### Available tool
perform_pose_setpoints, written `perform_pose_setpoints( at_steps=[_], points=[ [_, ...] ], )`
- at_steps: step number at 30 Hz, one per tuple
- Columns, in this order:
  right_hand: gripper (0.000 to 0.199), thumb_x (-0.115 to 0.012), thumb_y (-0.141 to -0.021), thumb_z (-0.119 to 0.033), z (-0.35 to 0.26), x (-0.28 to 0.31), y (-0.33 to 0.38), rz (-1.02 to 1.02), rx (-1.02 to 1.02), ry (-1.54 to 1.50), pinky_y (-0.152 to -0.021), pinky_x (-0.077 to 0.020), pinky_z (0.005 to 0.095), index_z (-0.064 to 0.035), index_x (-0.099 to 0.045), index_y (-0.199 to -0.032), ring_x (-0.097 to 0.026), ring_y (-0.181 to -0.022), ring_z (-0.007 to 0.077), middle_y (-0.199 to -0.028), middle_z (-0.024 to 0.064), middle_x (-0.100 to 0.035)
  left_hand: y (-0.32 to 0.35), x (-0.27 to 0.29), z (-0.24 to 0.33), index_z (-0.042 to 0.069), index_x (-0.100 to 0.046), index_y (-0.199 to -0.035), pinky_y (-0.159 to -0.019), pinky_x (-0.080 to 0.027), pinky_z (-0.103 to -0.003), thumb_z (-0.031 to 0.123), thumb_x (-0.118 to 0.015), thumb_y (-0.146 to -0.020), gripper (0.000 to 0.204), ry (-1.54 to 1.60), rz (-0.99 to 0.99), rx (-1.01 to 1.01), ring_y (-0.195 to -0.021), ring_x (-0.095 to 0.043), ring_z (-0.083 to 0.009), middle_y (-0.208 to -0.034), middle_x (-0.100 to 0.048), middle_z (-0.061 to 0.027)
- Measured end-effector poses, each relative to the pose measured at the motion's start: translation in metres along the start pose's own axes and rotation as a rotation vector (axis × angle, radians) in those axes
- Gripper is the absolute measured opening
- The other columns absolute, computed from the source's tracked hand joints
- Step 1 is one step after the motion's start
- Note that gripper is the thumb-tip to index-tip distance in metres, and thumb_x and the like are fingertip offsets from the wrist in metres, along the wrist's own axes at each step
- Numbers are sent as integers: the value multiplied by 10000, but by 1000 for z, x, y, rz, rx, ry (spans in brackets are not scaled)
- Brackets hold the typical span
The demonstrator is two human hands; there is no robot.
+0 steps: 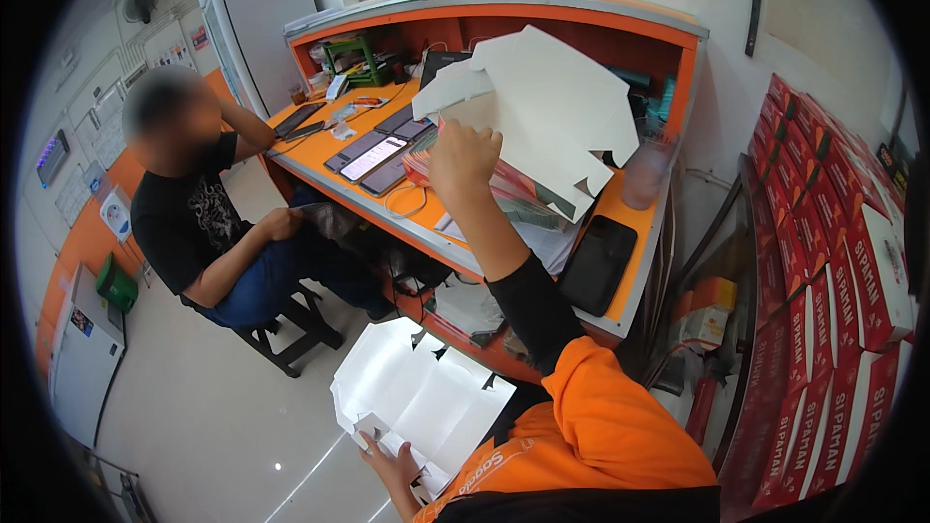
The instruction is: The person repeatedly folds flat paperboard blanks into small rectangular boxes, tucks flaps, and places the finished boxes on a nearby counter. The person handles the blanks one at a time, folding edges and corners to form the box shape, then sets each completed unit aside.
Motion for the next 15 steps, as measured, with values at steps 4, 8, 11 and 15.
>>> perform_pose_setpoints(
  at_steps=[4, 8, 11, 15],
  points=[
    [149, -599, -784, -245, 4, -24, -2, -144, 17, -24, -818, -340, 349, -137, -665, -861, -594, -857, 229, -831, 34, -666, 5, 3, 3, 144, -124, -1458, -1060, -231, -452, 86, -785, -618, 1070, -61, 35, -10, -1324, -155, -462, -1412, -78, -338],
    [203, -593, -791, -288, 3, -44, 1, -344, 36, 6, -808, -377, 355, -154, -670, -923, -609, -894, 231, -888, 39, -668, 7, 5, 3, 154, -159, -1455, -1069, -191, -476, 93, -810, -583, 1089, -128, 57, 57, -1318, -141, -456, -1425, -52, -312],
    [256, -545, -826, -335, 4, -66, 2, -424, 85, -44, -770, -427, 370, -140, -669, -935, -621, -905, 244, -906, 62, -672, 4, 4, -7, 157, -180, -1451, -1062, -202, -482, 85, -797, -581, 1069, -122, 70, -10, -1302, -164, -460, -1428, -39, -301],
    [332, -453, -876, -349, 12, -82, 6, -447, 78, -133, -755, -467, 408, -98, -655, -957, -629, -896, 290, -919, 103, -672, 6, 5, 8, 162, -182, -1450, -1063, -198, -480, 61, -777, -583, 1056, -85, 79, -59, -1314, -142, -457, -1431, -33, -297]
  ],
)
Point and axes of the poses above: each hand's wrist, its own y-axis away from the middle knuckle, its own x-axis out of the back of the hand, z = x × y, the point moved 8 cm from there along -y, towards the middle knuckle
